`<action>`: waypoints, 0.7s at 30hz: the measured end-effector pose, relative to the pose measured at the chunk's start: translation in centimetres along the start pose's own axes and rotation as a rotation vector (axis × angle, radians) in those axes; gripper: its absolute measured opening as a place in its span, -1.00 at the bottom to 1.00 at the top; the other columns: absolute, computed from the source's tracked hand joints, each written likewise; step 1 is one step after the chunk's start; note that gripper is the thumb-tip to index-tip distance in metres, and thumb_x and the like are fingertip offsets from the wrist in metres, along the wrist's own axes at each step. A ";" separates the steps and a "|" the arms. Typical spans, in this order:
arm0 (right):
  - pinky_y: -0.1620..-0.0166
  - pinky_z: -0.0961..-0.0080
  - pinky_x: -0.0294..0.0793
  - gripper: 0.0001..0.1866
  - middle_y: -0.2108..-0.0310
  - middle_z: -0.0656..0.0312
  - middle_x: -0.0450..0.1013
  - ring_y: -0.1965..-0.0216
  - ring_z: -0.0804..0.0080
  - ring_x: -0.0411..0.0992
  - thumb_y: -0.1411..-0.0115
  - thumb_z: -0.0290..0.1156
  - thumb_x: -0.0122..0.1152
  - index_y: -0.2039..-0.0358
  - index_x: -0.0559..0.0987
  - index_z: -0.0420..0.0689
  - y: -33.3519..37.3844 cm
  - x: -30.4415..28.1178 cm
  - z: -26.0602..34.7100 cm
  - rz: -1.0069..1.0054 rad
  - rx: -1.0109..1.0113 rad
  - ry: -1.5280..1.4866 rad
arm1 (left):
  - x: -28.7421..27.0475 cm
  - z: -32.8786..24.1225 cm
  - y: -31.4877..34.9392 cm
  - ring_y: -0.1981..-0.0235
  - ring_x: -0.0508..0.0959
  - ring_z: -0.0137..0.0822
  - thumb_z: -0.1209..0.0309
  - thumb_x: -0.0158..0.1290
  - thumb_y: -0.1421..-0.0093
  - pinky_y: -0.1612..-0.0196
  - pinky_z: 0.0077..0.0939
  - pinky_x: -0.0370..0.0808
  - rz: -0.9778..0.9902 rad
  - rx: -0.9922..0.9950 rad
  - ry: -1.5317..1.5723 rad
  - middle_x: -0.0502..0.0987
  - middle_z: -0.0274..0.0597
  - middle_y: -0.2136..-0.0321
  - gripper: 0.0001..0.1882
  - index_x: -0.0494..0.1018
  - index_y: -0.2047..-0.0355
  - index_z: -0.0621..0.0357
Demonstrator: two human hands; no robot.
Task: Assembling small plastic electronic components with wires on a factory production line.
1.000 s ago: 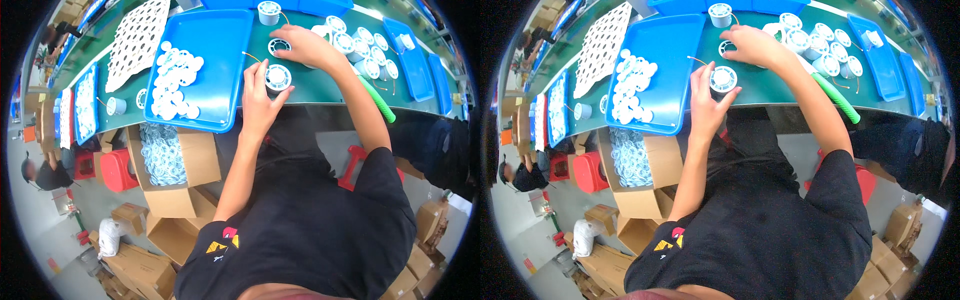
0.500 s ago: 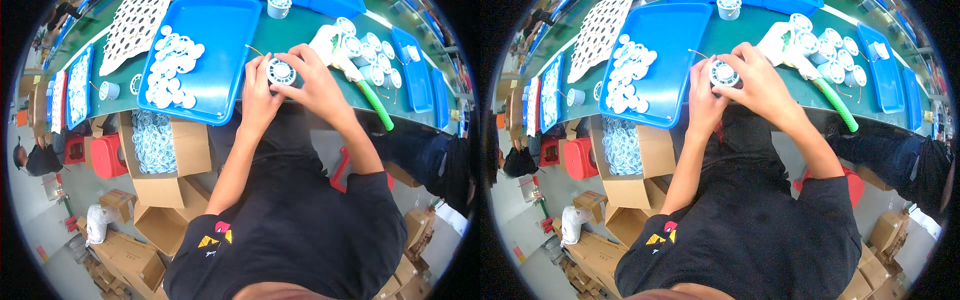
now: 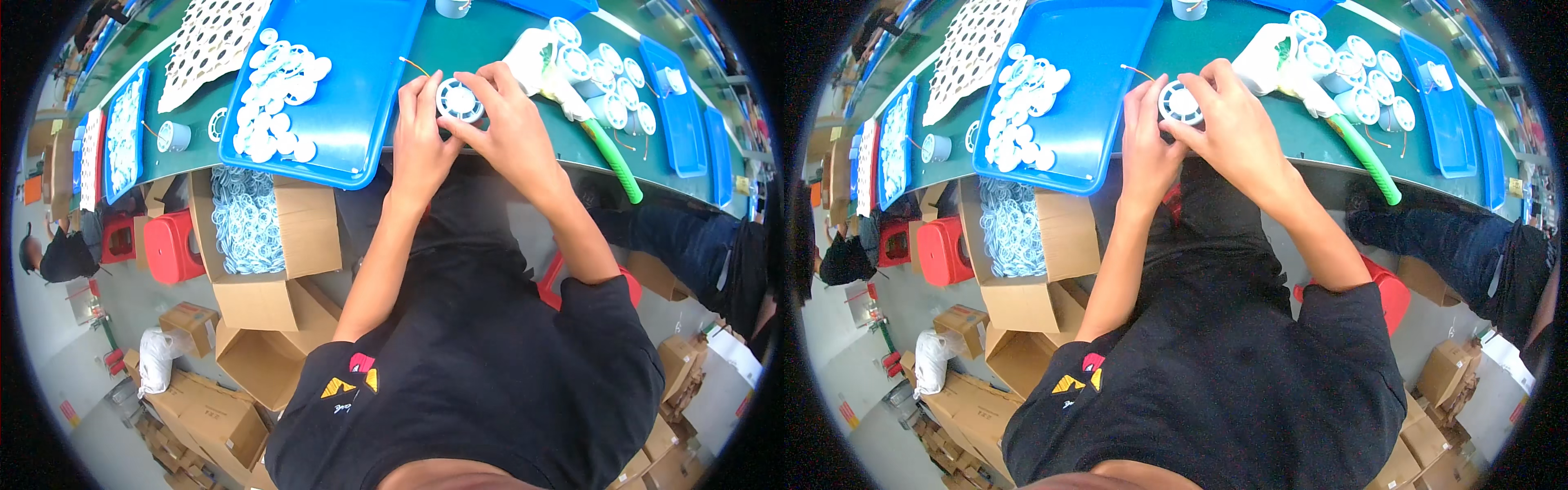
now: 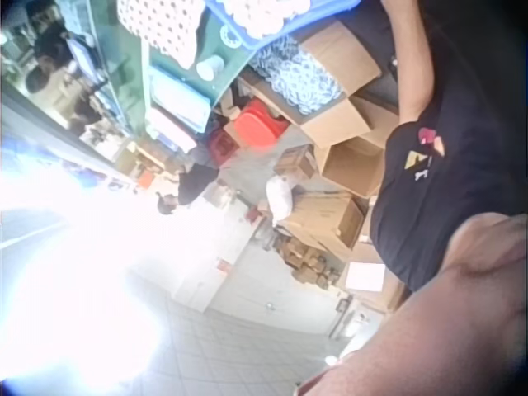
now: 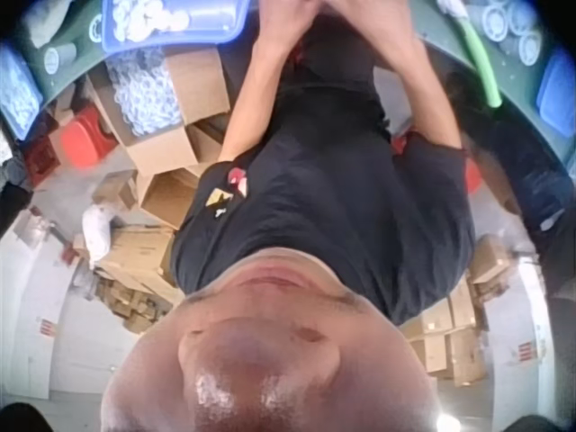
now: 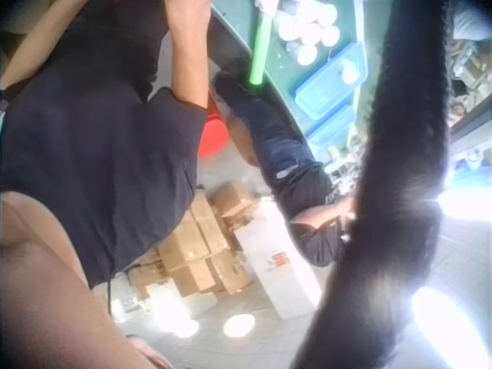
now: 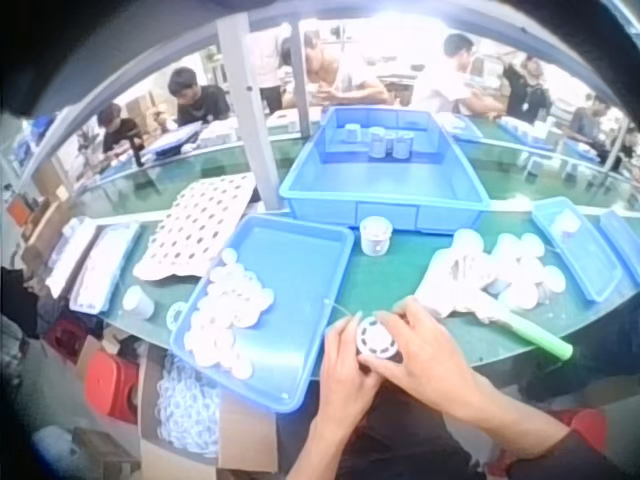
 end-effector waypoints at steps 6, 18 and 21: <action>0.08 0.17 0.60 -0.44 0.06 -0.05 0.42 0.14 -0.02 0.57 -0.12 -0.23 0.50 -0.07 0.57 -0.25 -0.2 0.5 -0.8 0.095 0.139 -0.145 | 0.2 -0.2 0.1 -0.06 0.54 0.18 0.35 0.46 -0.05 0.00 -0.09 0.57 -0.020 0.039 0.017 0.42 0.13 -0.11 -0.19 0.34 -0.27 0.25; -0.05 0.07 0.50 -0.41 -0.04 -0.09 0.42 0.01 -0.13 0.46 -0.13 -0.40 0.42 -0.18 0.48 -0.22 2.9 -5.0 -8.1 -0.125 0.095 0.496 | 0.2 -0.4 -0.3 -0.06 0.58 0.08 0.27 0.38 -0.12 -0.03 -0.14 0.57 0.036 -0.030 0.100 0.46 0.09 -0.10 -0.26 0.36 -0.26 0.28; -0.02 0.06 0.51 -0.32 -0.08 -0.07 0.39 0.01 -0.14 0.46 -0.09 -0.37 0.49 -0.21 0.44 -0.19 3.0 -4.7 -8.8 -0.138 0.105 0.532 | 0.4 -0.1 -0.3 -0.05 0.58 0.08 0.24 0.36 -0.14 -0.04 -0.15 0.57 0.048 -0.037 0.115 0.45 0.09 -0.10 -0.24 0.35 -0.28 0.28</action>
Point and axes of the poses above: each hand's wrist, its own y-axis away from the middle knuckle, its own x-axis out of the palm, z = x × y, the point moved 8 cm from there along -y, towards the middle knuckle
